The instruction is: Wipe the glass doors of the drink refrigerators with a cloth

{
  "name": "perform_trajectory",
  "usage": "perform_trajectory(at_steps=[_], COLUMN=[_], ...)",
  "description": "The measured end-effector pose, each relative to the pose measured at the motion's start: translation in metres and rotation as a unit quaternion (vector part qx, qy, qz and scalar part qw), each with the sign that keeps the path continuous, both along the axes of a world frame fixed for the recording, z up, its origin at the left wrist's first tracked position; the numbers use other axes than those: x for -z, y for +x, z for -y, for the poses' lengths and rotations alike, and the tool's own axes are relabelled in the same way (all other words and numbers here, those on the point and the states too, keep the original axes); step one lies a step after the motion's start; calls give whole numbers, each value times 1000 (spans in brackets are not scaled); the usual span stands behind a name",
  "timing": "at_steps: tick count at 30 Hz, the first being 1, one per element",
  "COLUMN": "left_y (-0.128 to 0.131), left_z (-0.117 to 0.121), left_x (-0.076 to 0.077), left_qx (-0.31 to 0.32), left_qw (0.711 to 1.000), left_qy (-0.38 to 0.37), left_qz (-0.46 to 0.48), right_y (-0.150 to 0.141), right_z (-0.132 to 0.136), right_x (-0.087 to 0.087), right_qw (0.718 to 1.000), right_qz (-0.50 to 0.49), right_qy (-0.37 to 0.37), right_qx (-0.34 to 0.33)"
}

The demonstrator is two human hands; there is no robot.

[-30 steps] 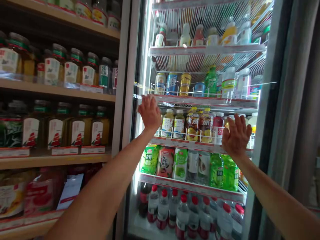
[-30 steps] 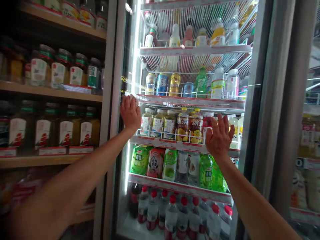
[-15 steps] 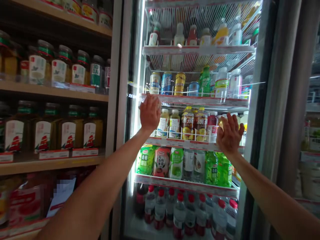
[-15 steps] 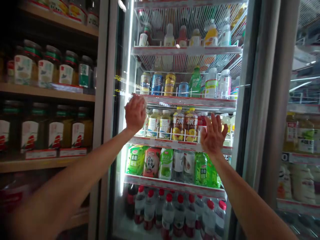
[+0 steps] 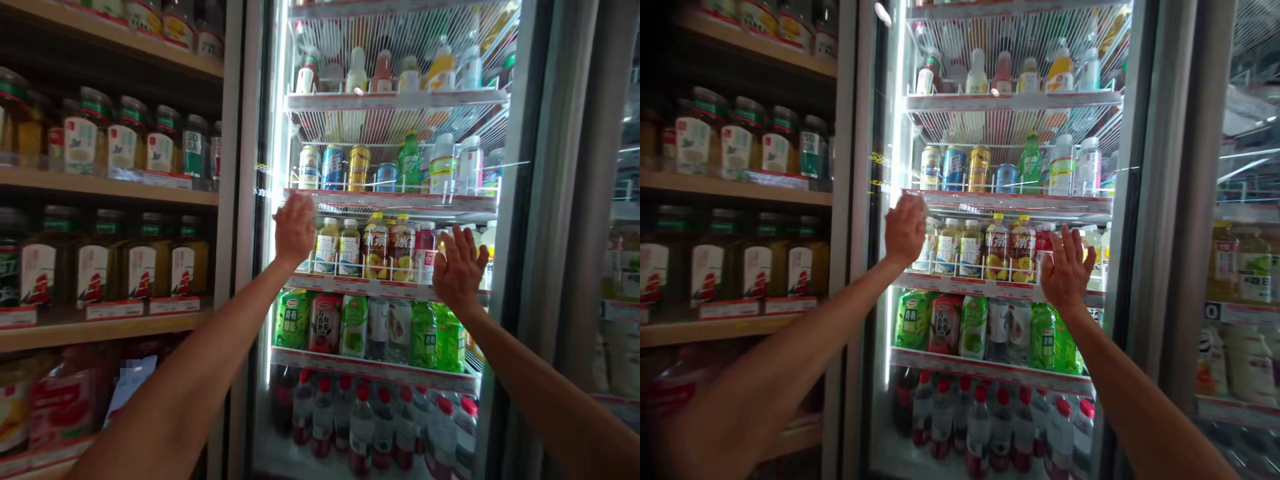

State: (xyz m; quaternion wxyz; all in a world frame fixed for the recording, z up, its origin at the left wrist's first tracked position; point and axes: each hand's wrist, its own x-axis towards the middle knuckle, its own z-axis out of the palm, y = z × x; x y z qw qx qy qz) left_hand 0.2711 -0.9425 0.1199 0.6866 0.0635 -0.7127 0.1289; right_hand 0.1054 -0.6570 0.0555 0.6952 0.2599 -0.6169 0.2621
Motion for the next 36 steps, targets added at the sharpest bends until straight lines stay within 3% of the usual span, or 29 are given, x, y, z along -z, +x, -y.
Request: perform_trajectory(at_steps=[2, 4, 6, 7, 9, 10, 12, 14, 16, 18, 19, 21, 24, 26, 27, 30, 33, 34, 36], left_y=[14, 8, -14, -27, -47, -52, -47, -30, -11, -4, -7, -23, -55, -62, -59, -32, -4, -1, -8], left_z=[21, 10, -27, -48, -81, -88, -78, -43, -7, 8, 4, -25, -86, -105, -102, -54, 2, 10, 2], left_x=[-10, -5, 14, 25, 45, 50, 49, 33, 12, -3, -4, 4, 33, 47, 49, 35, 10, 5, 7], left_qx=[-20, -23, -5, 15, 49, 61, 64, 47, 17, -3, -5, 8, 42, 57, 60, 54, 34, 28, 21], left_qw=[996, 997, 1000, 994, 957, 933, 908, 935, 985, 999, 999, 998, 959, 919, 908, 933, 987, 995, 999], left_qy=[72, 63, -13, -89, -241, -303, -357, -305, -159, -29, -6, -58, -252, -343, -363, -309, -140, -86, -18], left_qz=[-57, -49, 13, 68, 154, 186, 210, 173, 70, -21, -36, -2, 123, 184, 200, 176, 75, 36, -20], right_y=[1, 1, 1, 1, 1, 1, 1, 1, 2, 2, 2, 0, -2, -2, -2, 0, 1, 0, 0], right_z=[2, 3, 2, 2, 0, -1, -2, -2, 0, 1, 2, 2, 0, -1, -2, -1, 1, 1, 1], right_x=[0, 1, 1, 1, 1, 1, 1, 1, 1, 1, 1, 1, 1, 1, 1, 1, 1, 1, 1], right_qw=[1000, 1000, 1000, 1000, 1000, 1000, 1000, 1000, 1000, 1000, 1000, 1000, 1000, 1000, 1000, 1000, 1000, 1000, 1000], right_qz=[-6, -11, -13, -13, -11, -10, -8, -11, -18, -23, -25, -26, -22, -18, -16, -12, -6, -5, -4], right_qy=[-5, -9, -8, -6, 1, 4, 8, 8, 2, -4, -6, -6, -2, 1, 3, 1, -4, -5, -4], right_qx=[3, 7, 8, 8, 7, 6, 5, 4, 5, 8, 9, 12, 14, 14, 14, 13, 8, 6, 1])
